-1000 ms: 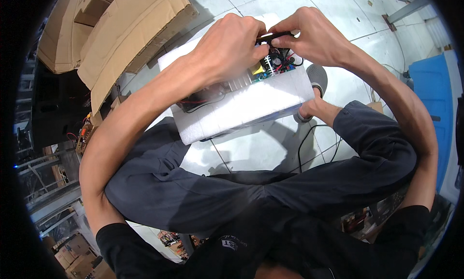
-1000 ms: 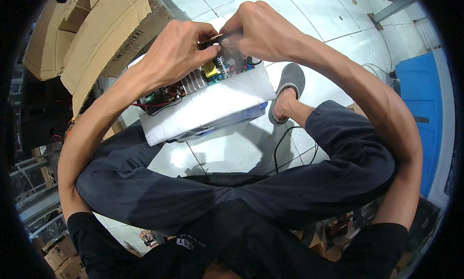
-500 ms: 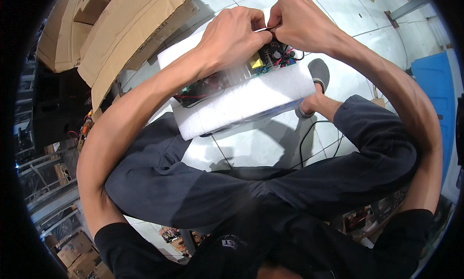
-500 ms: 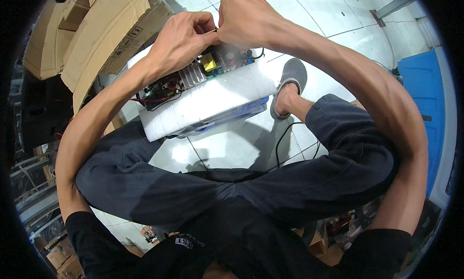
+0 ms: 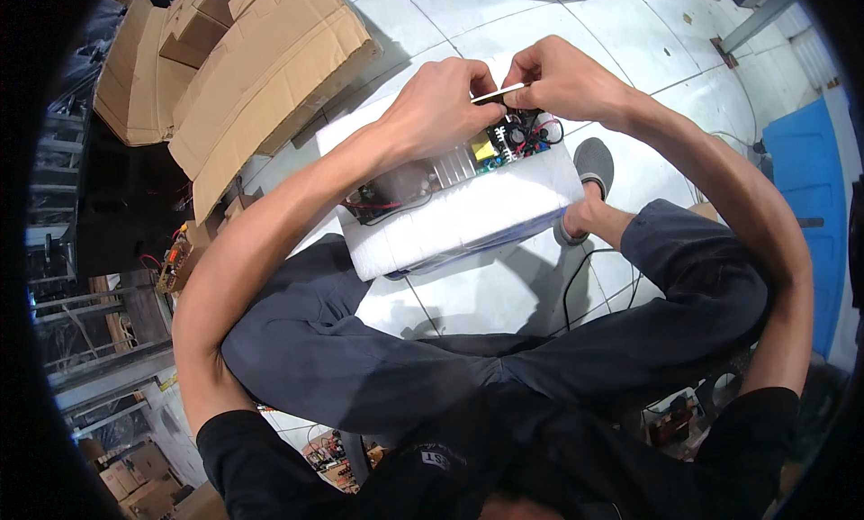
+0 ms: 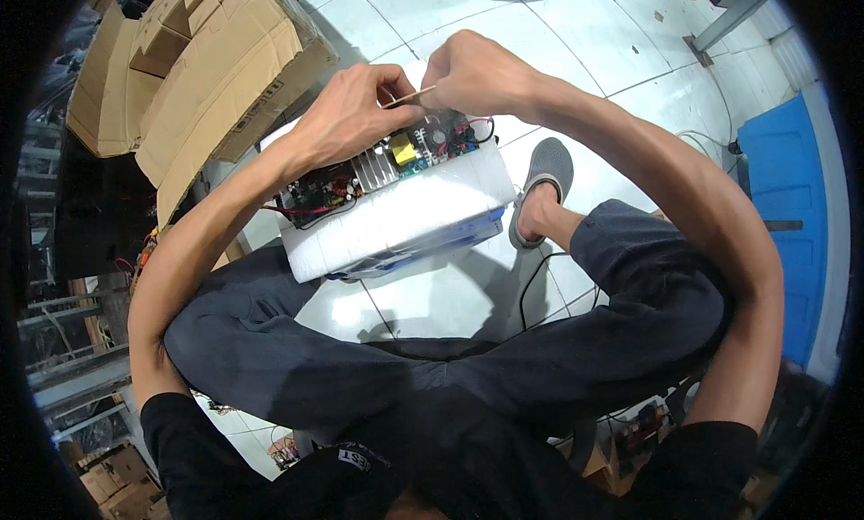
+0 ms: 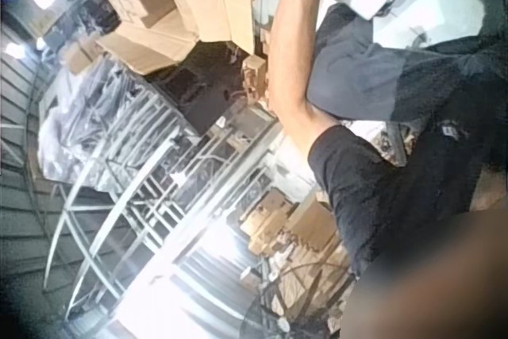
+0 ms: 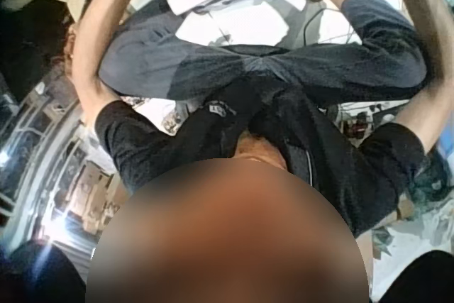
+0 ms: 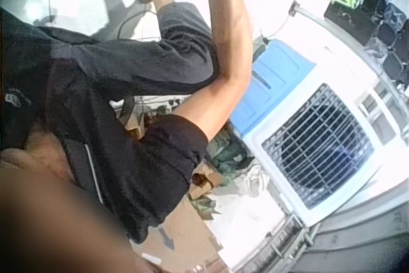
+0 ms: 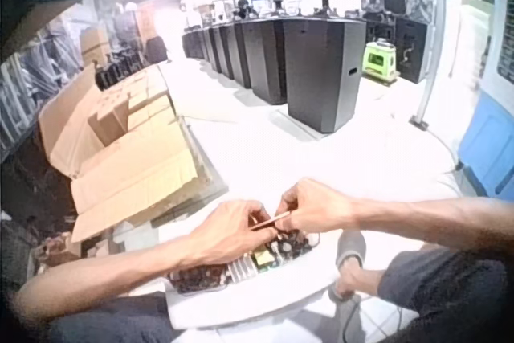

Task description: The person sits on the floor and uses a hot glue gun to apply glue to wires and components on a circuit board. They handle the board and wires, applying glue to multiple points and adjusting connections.

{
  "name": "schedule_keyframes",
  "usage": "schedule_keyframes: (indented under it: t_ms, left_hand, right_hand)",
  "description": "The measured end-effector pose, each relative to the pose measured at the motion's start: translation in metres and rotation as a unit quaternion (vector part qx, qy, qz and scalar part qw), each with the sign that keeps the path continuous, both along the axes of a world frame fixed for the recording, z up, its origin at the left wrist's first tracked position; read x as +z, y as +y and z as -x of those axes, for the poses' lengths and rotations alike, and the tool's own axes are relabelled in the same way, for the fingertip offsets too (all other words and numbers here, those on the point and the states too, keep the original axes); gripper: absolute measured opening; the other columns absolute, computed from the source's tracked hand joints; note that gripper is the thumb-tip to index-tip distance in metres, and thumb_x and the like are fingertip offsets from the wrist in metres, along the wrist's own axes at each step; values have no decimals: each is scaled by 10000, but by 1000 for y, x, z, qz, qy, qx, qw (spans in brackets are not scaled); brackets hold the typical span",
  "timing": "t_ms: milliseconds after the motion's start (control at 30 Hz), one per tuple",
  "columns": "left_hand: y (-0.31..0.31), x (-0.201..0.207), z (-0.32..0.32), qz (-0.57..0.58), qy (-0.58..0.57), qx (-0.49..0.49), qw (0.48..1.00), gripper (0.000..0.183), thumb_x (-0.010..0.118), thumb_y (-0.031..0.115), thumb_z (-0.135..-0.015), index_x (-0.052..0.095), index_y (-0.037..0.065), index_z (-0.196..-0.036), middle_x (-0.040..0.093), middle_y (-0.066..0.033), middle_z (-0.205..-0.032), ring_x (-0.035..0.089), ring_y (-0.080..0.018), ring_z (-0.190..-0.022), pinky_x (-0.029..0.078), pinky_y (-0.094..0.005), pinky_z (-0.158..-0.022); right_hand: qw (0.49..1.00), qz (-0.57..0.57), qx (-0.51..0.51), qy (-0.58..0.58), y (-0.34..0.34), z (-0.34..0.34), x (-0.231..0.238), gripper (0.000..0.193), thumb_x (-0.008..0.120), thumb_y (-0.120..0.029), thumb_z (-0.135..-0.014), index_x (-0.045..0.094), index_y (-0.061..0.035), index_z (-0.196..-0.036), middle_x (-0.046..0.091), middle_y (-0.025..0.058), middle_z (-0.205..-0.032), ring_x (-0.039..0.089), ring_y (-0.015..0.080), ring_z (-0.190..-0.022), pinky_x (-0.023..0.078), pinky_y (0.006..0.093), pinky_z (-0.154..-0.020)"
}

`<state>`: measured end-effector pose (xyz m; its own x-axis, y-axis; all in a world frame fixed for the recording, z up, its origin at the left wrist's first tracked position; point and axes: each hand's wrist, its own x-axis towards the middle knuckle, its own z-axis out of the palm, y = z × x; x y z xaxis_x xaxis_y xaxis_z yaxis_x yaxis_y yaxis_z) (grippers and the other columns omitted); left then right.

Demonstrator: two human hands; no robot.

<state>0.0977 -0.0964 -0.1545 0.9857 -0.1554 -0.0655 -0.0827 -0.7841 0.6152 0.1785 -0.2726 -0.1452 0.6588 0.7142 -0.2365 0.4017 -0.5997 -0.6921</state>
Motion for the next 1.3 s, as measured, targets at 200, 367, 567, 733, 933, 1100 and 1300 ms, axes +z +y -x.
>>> schedule_keyframes:
  t_ms: [200,367,567,733,933,1100,1300]
  left_hand:
    - [5,3,0,30,50,3,998,327,665,293,-842,708,-13,-947,694,-115,-781,627,-172,-706,503,-318,-674]
    - [2,1,0,10,21,0,1000,310,654,278,-840,711,-5,-955,694,-114,-779,623,-178,-700,503,-330,-673]
    - [-1,3,-2,3,30,11,999,325,655,289,-823,697,-21,-912,689,-125,-770,620,-193,-694,499,-345,-678]
    - [0,-4,-1,-11,0,33,999,327,652,291,-809,685,-27,-876,663,-143,-737,602,-207,-673,485,-354,-670]
    - [-6,3,-2,-12,6,48,999,301,657,274,-800,688,-19,-863,645,-153,-719,607,-228,-676,481,-365,-658]
    - [-9,7,-7,-9,3,31,999,288,679,277,-789,721,1,-859,682,-154,-745,641,-213,-697,495,-354,-701]
    - [17,-5,-2,29,21,65,997,214,679,181,-828,676,-31,-806,599,-4,-678,491,-73,-636,388,-250,-599]
  right_hand:
    - [998,3,1,58,-3,-1,5,177,648,-132,-821,702,9,-912,672,97,-820,610,152,-796,453,318,-764]
    - [996,-8,-8,87,-2,-4,2,179,660,-136,-812,708,0,-918,679,98,-828,614,157,-817,440,314,-804]
    - [996,-19,-16,86,-6,-5,2,171,661,-136,-811,711,-5,-909,680,89,-822,606,151,-815,429,313,-801]
    - [996,-27,3,86,-3,-4,5,149,668,-130,-817,714,-12,-895,686,81,-819,602,140,-788,427,298,-767]
    - [997,-27,46,59,-8,-13,3,211,714,-166,-843,726,5,-967,700,82,-843,612,144,-777,456,311,-759]
    - [989,-113,23,-94,-55,-43,51,352,658,-271,-897,705,33,-1068,717,192,-971,680,238,-875,518,374,-788]
    - [935,-34,-292,-196,-265,-38,-11,407,614,-320,-929,696,41,-1096,714,188,-1012,676,226,-848,538,362,-753]
